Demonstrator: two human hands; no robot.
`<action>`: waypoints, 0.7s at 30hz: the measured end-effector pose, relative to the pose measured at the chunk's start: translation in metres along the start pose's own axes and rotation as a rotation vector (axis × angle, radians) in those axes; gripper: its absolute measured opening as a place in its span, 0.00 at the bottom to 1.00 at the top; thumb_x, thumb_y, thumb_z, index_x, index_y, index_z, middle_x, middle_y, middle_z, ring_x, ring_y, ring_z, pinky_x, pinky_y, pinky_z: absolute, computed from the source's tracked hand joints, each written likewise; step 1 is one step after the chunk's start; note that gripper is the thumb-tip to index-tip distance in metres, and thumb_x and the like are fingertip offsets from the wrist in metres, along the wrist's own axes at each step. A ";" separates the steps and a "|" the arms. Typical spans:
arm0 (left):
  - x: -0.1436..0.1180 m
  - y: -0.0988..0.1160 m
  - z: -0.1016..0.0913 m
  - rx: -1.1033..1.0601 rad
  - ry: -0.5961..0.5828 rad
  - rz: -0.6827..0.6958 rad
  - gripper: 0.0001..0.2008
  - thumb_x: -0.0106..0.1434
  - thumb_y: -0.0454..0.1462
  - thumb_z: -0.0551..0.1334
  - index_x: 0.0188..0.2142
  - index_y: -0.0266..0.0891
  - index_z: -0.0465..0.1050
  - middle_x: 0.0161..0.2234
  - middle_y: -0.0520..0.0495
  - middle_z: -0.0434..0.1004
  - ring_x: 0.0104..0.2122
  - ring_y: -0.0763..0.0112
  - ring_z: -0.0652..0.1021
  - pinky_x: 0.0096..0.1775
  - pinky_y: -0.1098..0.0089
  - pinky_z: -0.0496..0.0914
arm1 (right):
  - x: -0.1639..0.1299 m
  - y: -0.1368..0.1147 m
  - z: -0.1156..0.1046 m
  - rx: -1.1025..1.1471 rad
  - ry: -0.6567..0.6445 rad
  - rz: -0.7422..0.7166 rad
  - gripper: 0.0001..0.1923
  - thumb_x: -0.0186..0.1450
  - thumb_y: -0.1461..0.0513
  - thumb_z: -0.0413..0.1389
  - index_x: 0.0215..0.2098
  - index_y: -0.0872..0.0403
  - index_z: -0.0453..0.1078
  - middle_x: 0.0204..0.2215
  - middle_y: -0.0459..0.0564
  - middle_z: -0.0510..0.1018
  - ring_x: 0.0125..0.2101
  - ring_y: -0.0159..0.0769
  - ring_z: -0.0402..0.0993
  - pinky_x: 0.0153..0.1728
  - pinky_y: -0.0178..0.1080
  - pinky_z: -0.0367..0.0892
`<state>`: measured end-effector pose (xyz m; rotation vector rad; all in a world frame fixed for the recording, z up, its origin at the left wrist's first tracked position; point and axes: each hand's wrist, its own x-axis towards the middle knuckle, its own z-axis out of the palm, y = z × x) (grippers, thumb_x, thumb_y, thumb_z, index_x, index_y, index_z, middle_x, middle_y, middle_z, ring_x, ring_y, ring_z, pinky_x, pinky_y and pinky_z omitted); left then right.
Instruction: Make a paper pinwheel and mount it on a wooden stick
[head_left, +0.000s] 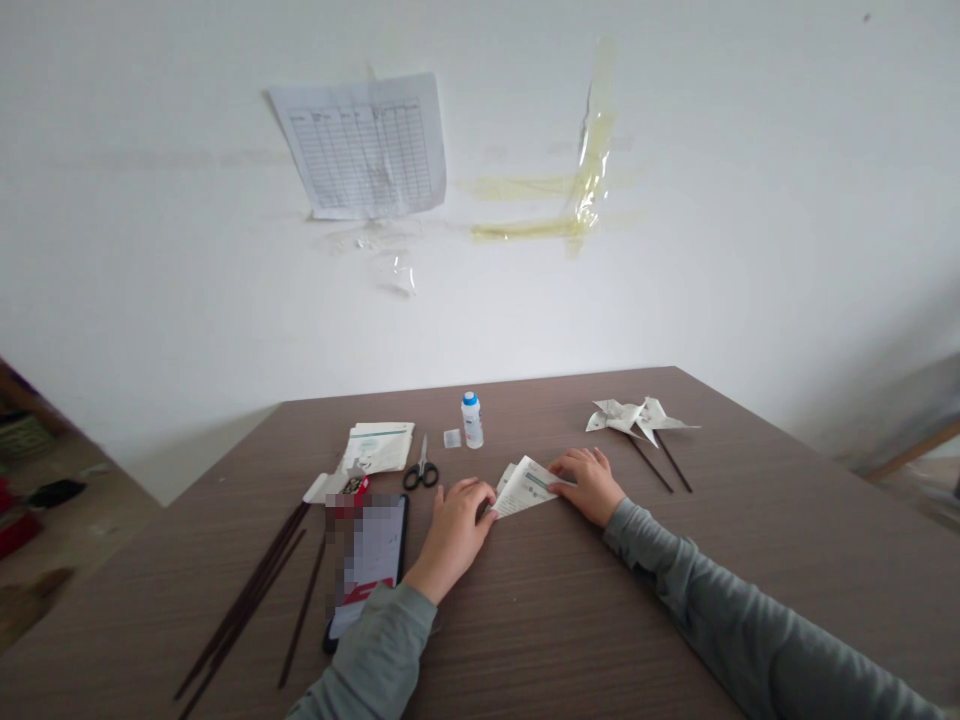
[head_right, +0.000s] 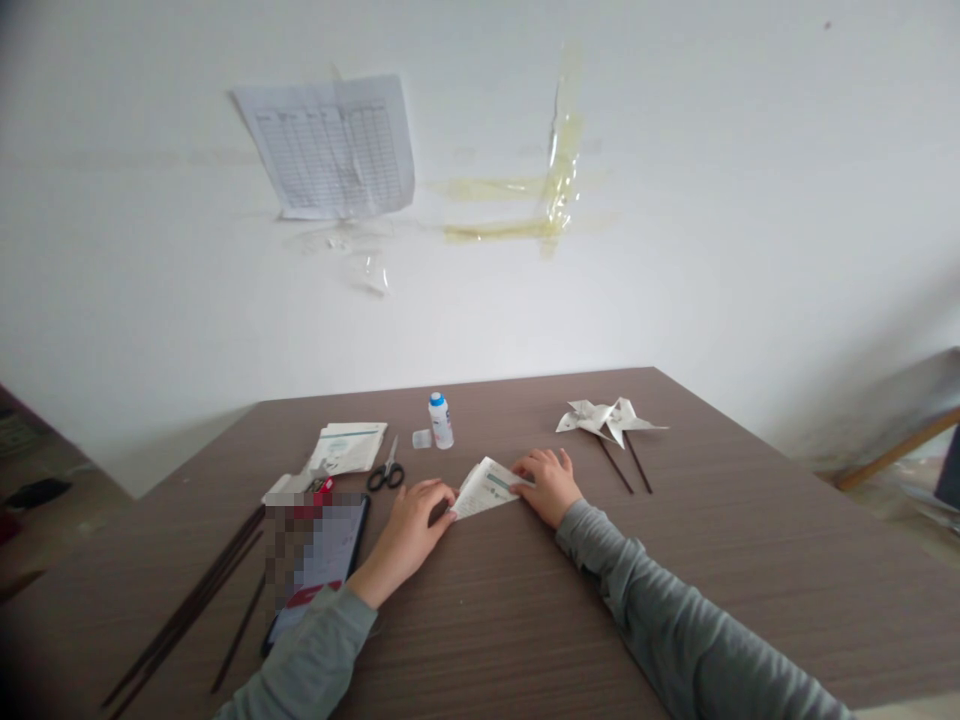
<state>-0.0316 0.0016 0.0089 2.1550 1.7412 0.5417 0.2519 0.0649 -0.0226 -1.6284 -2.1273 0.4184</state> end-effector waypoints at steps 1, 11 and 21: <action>-0.001 0.001 -0.001 0.011 -0.010 -0.008 0.14 0.79 0.28 0.70 0.51 0.49 0.91 0.68 0.41 0.97 0.81 0.41 0.84 0.86 0.24 0.67 | 0.000 0.001 0.000 0.007 0.012 -0.007 0.07 0.77 0.61 0.69 0.50 0.45 0.91 0.58 0.56 0.96 0.70 0.65 0.86 0.89 0.77 0.57; -0.003 0.007 -0.012 0.024 -0.096 -0.087 0.25 0.93 0.38 0.56 0.65 0.50 0.95 0.75 0.41 0.93 0.85 0.42 0.79 0.89 0.22 0.60 | 0.000 0.023 -0.004 0.222 -0.033 -0.098 0.29 0.86 0.42 0.59 0.35 0.46 0.89 0.52 0.58 0.99 0.64 0.65 0.94 0.90 0.86 0.51; -0.005 0.012 -0.010 0.016 -0.094 -0.070 0.10 0.80 0.32 0.76 0.53 0.49 0.95 0.75 0.43 0.94 0.85 0.37 0.79 0.88 0.17 0.59 | 0.009 0.038 0.002 0.158 -0.138 -0.226 0.08 0.74 0.50 0.80 0.45 0.43 0.97 0.57 0.58 0.98 0.66 0.67 0.91 0.83 0.81 0.69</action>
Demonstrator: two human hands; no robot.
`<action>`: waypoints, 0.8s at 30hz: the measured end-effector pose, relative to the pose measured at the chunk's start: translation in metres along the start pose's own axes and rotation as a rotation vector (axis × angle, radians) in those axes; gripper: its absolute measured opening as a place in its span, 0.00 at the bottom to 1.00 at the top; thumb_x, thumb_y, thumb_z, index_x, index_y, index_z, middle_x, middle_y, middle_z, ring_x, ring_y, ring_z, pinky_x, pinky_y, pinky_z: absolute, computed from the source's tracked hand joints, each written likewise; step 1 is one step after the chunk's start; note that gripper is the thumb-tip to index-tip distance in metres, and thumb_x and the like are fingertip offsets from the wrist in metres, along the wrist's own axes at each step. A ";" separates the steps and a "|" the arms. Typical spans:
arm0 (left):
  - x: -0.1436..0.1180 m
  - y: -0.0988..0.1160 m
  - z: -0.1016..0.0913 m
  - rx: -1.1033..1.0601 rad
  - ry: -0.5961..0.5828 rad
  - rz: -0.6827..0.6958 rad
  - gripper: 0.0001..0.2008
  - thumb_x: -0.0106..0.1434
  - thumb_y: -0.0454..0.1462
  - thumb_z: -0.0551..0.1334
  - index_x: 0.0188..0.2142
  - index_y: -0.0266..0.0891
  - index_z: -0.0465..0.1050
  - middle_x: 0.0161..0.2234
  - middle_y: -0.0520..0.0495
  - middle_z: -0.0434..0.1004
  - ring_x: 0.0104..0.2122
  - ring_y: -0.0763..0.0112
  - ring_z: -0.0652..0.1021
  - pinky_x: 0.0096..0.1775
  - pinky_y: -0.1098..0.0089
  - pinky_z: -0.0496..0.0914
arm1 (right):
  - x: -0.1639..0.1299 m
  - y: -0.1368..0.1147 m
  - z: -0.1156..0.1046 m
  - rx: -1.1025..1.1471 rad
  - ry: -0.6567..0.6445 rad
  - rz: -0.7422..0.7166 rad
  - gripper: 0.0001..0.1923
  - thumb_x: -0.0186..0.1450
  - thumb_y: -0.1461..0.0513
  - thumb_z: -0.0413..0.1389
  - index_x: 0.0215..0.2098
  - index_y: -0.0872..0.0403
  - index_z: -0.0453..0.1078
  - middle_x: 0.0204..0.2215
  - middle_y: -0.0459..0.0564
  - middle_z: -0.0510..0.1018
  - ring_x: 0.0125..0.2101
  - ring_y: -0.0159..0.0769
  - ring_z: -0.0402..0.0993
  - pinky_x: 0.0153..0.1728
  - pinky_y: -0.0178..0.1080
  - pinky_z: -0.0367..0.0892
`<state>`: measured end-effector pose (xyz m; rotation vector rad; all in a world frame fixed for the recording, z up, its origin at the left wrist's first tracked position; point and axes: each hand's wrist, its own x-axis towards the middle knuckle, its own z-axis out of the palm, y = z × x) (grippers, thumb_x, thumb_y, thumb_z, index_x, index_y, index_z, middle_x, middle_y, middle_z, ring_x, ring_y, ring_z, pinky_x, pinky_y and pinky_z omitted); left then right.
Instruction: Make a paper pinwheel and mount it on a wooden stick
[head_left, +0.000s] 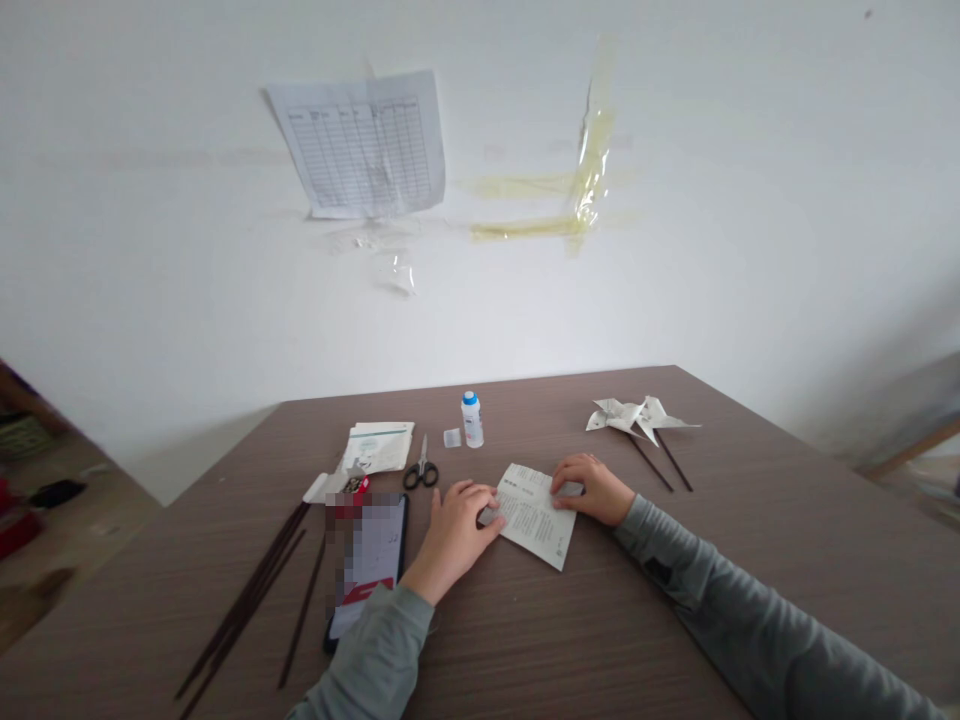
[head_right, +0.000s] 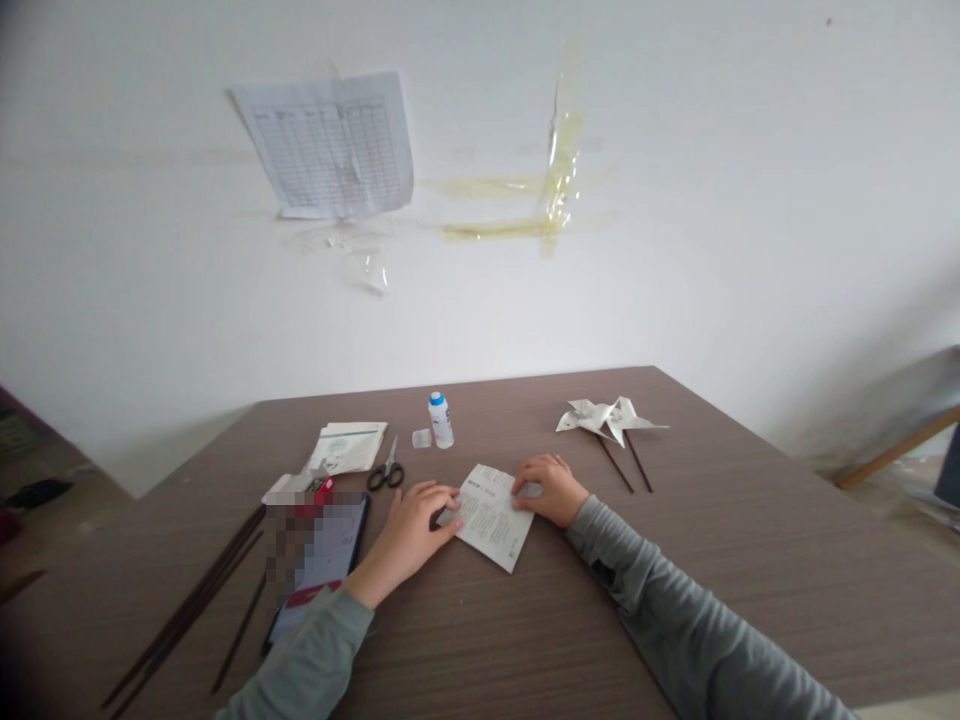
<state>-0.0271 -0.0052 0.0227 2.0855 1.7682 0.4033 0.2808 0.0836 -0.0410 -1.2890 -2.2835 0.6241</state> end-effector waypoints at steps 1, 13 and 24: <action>0.000 0.000 0.001 0.002 0.001 0.004 0.11 0.78 0.31 0.77 0.53 0.48 0.95 0.75 0.42 0.94 0.85 0.36 0.79 0.88 0.17 0.59 | 0.001 0.003 0.003 -0.021 0.000 -0.015 0.08 0.74 0.52 0.80 0.48 0.43 0.98 0.58 0.58 0.97 0.66 0.66 0.91 0.82 0.77 0.71; 0.003 -0.004 0.022 0.111 0.068 0.145 0.31 0.79 0.23 0.65 0.71 0.51 0.92 0.81 0.40 0.87 0.86 0.40 0.79 0.88 0.19 0.62 | -0.003 -0.003 0.047 -0.287 0.083 -0.150 0.36 0.79 0.68 0.63 0.79 0.39 0.89 0.87 0.57 0.80 0.88 0.70 0.71 0.89 0.81 0.65; 0.009 -0.005 0.062 0.224 0.044 0.267 0.32 0.88 0.35 0.58 0.87 0.37 0.76 0.90 0.29 0.72 0.90 0.42 0.73 0.89 0.33 0.68 | 0.000 -0.014 0.055 -0.285 -0.026 -0.257 0.38 0.84 0.63 0.58 0.90 0.47 0.76 0.88 0.60 0.78 0.87 0.59 0.77 0.88 0.65 0.74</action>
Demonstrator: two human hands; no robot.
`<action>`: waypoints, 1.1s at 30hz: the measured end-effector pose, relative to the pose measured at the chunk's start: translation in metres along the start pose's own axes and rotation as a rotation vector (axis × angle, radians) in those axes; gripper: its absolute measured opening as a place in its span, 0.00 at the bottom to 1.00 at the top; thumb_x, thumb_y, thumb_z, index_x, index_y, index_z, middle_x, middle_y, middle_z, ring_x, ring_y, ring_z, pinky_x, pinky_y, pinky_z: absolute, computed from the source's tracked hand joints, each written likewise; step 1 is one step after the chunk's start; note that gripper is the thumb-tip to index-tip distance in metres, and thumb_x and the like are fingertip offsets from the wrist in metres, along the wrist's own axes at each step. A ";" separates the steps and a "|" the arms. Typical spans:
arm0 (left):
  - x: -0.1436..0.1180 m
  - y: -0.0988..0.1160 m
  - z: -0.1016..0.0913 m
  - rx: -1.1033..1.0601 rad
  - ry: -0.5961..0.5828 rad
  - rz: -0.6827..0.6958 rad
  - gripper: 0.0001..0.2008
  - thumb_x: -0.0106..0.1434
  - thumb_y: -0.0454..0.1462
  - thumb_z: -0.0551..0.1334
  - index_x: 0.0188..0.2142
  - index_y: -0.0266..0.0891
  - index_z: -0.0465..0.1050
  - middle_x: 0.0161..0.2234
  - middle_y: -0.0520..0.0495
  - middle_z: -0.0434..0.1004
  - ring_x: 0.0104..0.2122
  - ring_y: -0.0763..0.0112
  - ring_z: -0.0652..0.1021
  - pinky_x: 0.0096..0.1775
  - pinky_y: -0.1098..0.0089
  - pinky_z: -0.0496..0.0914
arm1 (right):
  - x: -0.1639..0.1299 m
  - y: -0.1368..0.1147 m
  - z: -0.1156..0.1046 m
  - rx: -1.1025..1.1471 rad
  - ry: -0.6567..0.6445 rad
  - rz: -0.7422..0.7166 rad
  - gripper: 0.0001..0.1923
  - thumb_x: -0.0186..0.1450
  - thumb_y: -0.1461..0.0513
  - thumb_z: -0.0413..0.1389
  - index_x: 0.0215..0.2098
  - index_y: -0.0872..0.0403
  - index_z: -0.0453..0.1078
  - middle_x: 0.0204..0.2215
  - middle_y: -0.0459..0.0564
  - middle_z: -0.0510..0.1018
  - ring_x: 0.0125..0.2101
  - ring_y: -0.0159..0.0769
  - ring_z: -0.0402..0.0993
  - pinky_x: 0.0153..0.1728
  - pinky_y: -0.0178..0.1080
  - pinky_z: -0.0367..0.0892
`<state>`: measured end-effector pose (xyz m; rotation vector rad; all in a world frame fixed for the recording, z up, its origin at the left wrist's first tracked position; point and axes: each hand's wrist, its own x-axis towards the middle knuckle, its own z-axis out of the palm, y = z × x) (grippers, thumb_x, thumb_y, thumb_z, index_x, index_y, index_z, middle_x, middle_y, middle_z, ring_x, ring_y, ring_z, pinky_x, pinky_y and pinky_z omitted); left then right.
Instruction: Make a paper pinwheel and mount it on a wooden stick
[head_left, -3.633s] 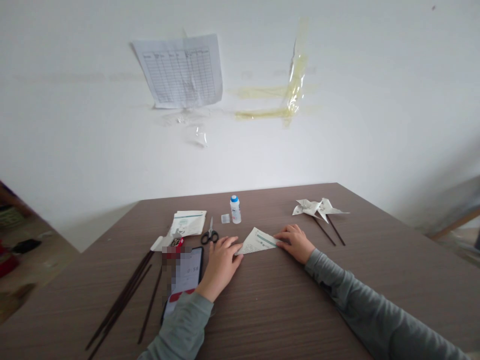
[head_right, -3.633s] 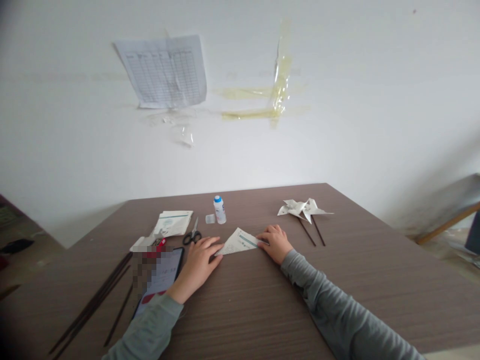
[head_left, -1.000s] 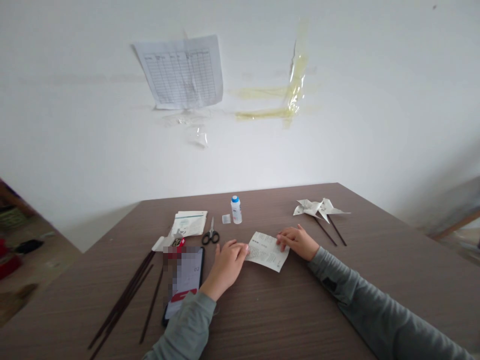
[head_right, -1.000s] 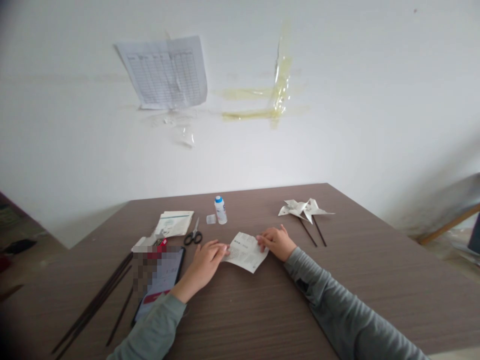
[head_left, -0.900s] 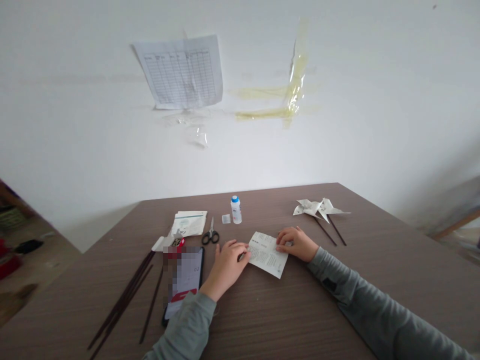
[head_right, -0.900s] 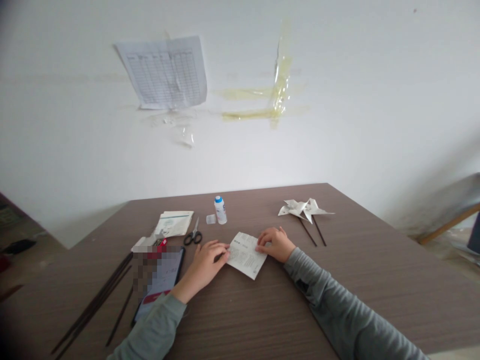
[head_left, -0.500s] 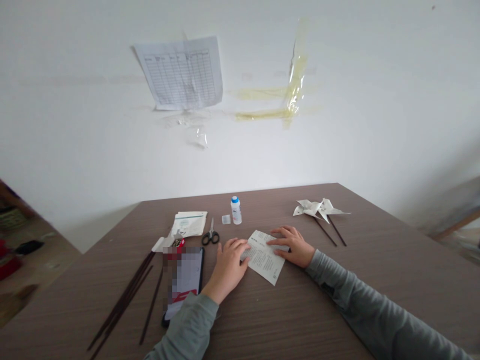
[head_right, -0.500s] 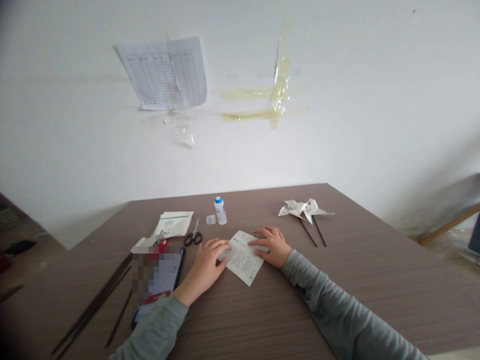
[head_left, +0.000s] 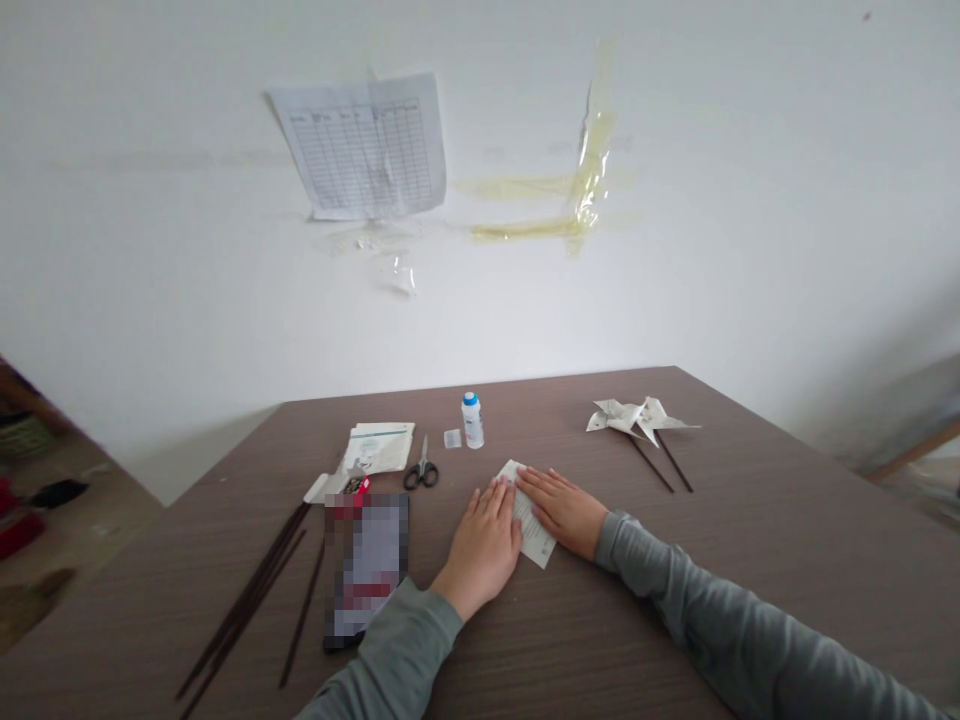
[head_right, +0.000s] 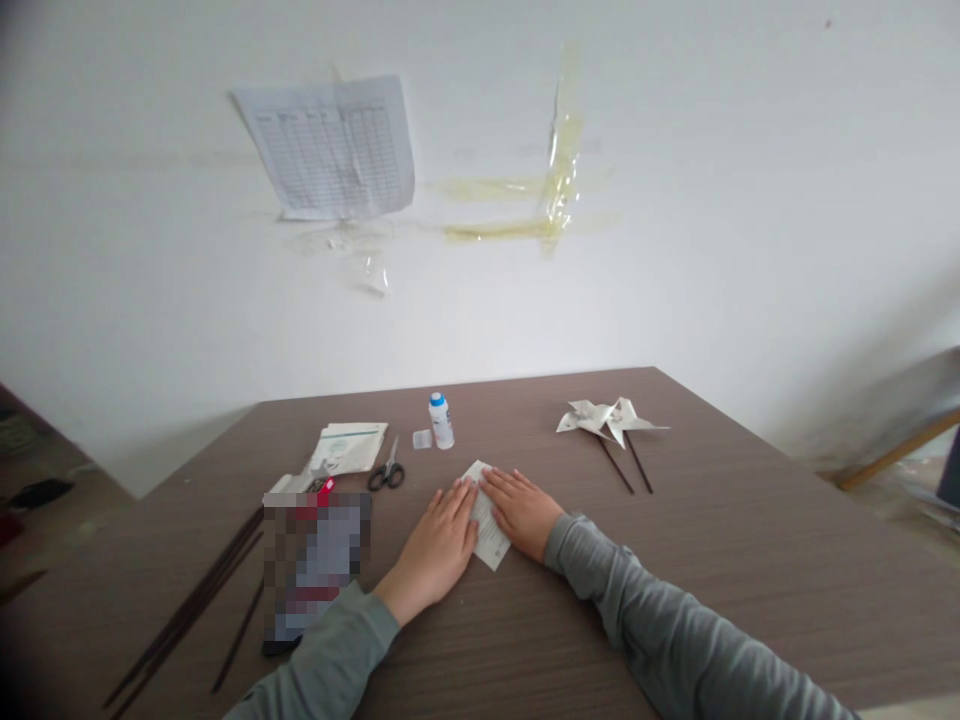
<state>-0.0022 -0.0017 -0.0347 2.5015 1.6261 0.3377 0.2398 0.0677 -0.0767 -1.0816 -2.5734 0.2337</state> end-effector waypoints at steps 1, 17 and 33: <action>0.000 -0.001 0.000 0.010 -0.009 -0.001 0.33 0.89 0.36 0.58 0.88 0.38 0.75 0.90 0.30 0.71 0.90 0.41 0.72 0.89 0.33 0.67 | -0.001 -0.001 0.000 -0.028 0.000 0.012 0.37 0.86 0.62 0.58 0.91 0.45 0.76 0.88 0.59 0.77 0.87 0.60 0.76 0.88 0.66 0.73; -0.012 -0.012 -0.018 -0.100 0.033 -0.179 0.38 0.82 0.55 0.72 0.85 0.50 0.80 0.90 0.29 0.72 0.92 0.22 0.65 0.90 0.20 0.59 | -0.012 -0.008 -0.039 -0.107 -0.136 0.505 0.42 0.85 0.35 0.66 0.93 0.25 0.68 0.96 0.52 0.61 0.94 0.82 0.55 0.88 0.93 0.52; -0.008 -0.010 -0.020 -0.076 0.008 -0.264 0.41 0.84 0.54 0.71 0.88 0.40 0.75 0.92 0.23 0.66 0.93 0.24 0.64 0.92 0.27 0.59 | -0.017 0.009 -0.028 -0.071 -0.046 0.370 0.38 0.86 0.37 0.66 0.91 0.25 0.73 0.94 0.54 0.69 0.91 0.80 0.64 0.86 0.92 0.61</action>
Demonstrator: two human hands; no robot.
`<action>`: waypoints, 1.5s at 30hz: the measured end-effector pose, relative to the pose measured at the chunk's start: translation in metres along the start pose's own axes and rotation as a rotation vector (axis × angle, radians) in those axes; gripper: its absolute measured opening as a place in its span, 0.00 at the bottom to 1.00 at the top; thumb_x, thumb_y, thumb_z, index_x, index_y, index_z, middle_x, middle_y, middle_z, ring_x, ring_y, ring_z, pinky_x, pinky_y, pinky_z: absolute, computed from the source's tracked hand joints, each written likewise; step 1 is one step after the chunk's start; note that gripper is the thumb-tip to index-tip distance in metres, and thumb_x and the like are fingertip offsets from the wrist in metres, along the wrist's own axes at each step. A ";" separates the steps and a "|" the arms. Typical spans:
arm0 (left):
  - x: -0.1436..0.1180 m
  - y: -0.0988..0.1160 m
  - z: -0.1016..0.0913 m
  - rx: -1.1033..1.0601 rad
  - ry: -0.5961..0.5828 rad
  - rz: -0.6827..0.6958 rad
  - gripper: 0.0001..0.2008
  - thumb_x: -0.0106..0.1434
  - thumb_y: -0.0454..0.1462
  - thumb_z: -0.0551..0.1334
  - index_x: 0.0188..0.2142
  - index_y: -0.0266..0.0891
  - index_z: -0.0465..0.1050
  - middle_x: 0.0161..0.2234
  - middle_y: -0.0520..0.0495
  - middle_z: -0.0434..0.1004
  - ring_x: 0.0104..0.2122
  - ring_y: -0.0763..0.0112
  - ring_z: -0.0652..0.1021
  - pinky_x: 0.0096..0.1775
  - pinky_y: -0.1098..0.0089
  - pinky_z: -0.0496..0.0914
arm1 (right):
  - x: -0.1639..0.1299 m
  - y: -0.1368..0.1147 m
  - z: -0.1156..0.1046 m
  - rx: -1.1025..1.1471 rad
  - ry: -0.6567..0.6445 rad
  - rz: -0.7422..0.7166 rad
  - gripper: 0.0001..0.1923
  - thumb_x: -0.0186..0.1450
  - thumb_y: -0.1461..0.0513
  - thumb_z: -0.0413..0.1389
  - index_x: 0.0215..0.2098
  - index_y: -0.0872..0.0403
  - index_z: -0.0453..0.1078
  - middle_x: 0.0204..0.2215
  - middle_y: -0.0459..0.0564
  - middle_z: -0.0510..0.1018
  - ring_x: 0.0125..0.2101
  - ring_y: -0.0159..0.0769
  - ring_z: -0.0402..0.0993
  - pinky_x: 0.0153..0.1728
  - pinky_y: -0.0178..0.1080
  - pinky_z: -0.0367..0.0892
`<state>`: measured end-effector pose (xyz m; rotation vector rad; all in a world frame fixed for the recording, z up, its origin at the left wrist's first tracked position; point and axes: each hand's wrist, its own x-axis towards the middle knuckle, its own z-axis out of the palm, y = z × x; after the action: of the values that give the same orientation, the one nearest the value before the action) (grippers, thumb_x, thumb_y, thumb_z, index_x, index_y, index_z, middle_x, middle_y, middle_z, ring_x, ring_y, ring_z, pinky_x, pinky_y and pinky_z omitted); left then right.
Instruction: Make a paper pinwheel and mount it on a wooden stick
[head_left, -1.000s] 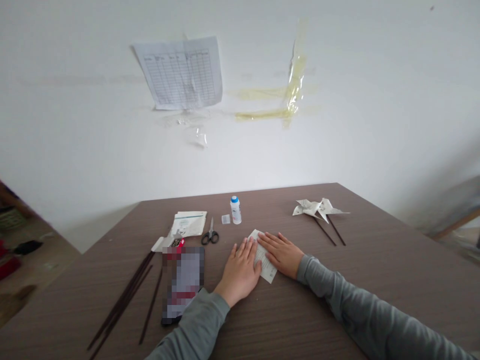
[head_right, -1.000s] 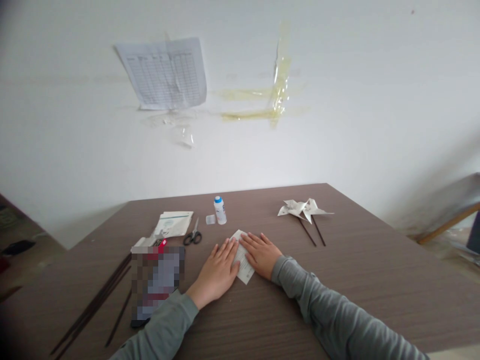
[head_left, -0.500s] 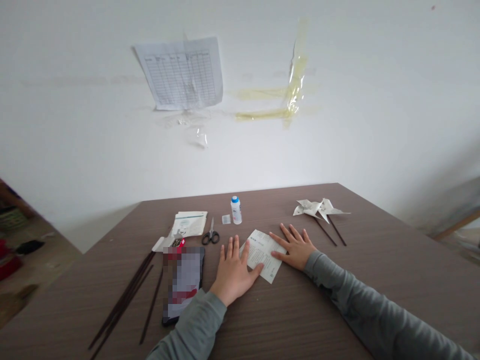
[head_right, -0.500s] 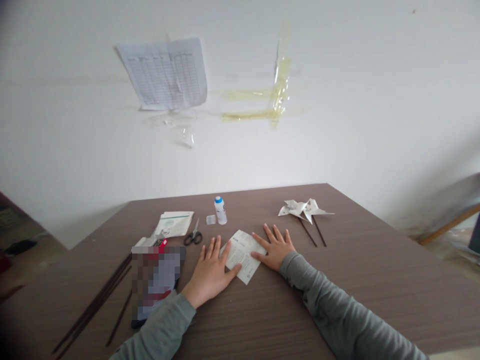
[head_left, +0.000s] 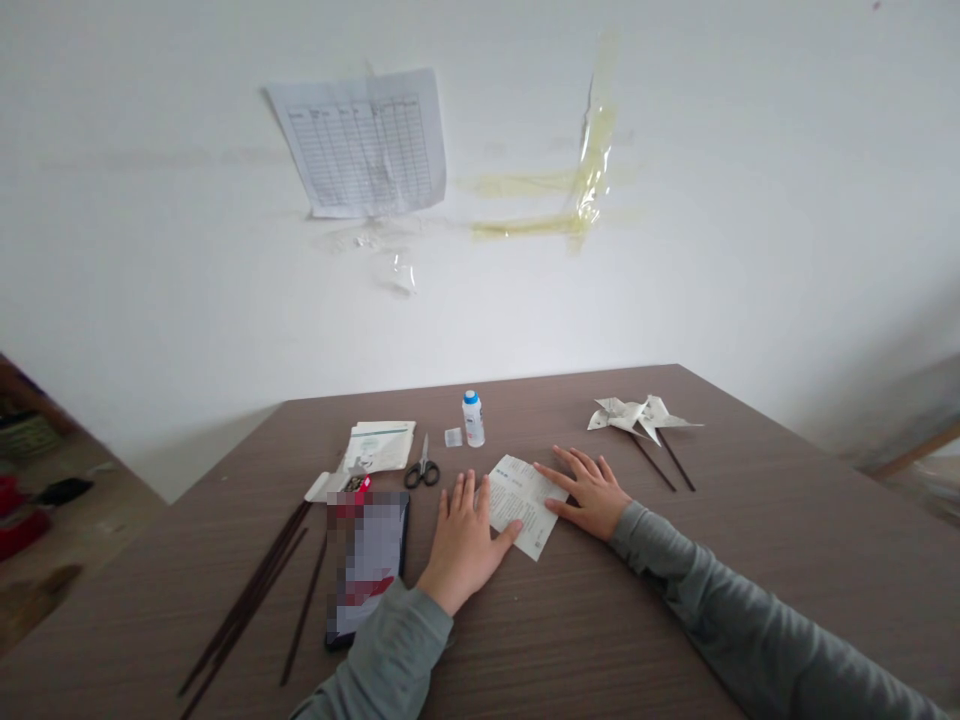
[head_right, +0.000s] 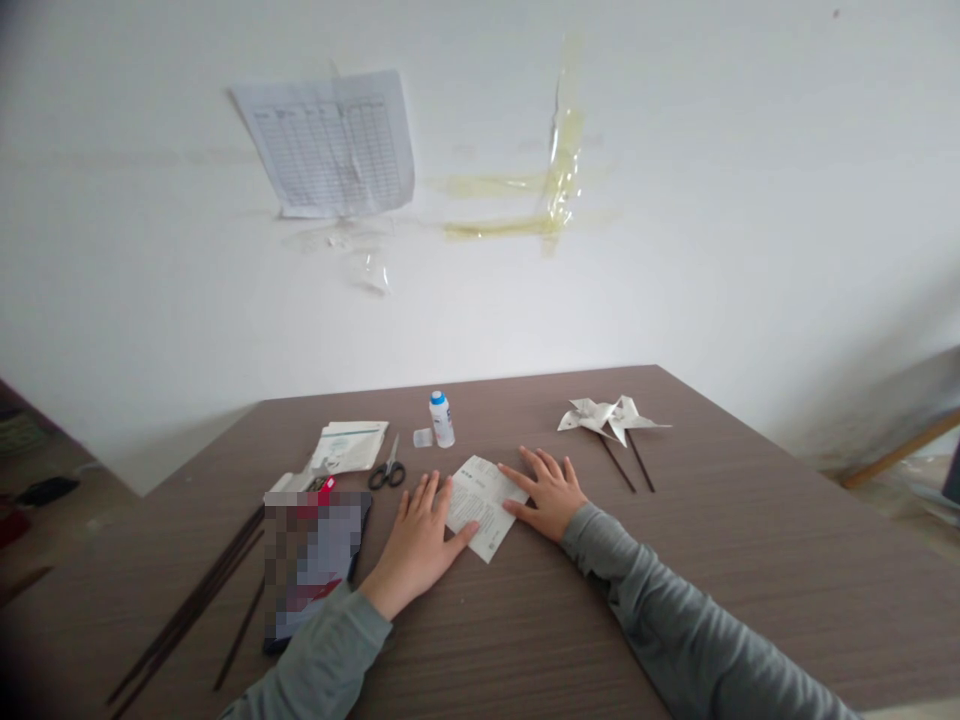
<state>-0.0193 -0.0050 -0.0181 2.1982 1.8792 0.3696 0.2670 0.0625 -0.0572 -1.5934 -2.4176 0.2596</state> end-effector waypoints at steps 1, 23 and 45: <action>0.001 -0.001 0.000 0.003 0.010 0.000 0.40 0.84 0.54 0.70 0.87 0.42 0.76 0.92 0.24 0.67 0.92 0.25 0.65 0.91 0.28 0.60 | 0.001 0.001 0.003 -0.003 0.017 0.000 0.37 0.86 0.38 0.66 0.90 0.25 0.75 0.93 0.53 0.70 0.90 0.80 0.65 0.85 0.92 0.62; 0.001 -0.050 -0.075 0.388 0.240 -0.298 0.21 0.84 0.37 0.63 0.62 0.44 0.97 0.74 0.30 0.90 0.75 0.35 0.83 0.73 0.41 0.79 | 0.004 0.003 -0.009 0.082 0.008 0.050 0.35 0.89 0.42 0.57 0.92 0.28 0.73 0.91 0.53 0.75 0.89 0.71 0.70 0.87 0.84 0.66; 0.002 -0.043 -0.078 0.326 0.171 -0.255 0.13 0.84 0.33 0.70 0.51 0.46 0.97 0.72 0.35 0.93 0.77 0.40 0.85 0.81 0.36 0.75 | 0.004 -0.002 -0.016 0.116 -0.001 0.087 0.32 0.90 0.51 0.58 0.89 0.39 0.78 0.86 0.60 0.82 0.86 0.66 0.76 0.89 0.81 0.64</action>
<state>-0.0851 0.0042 0.0414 2.1313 2.4306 0.2218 0.2681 0.0658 -0.0408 -1.6491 -2.2921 0.4080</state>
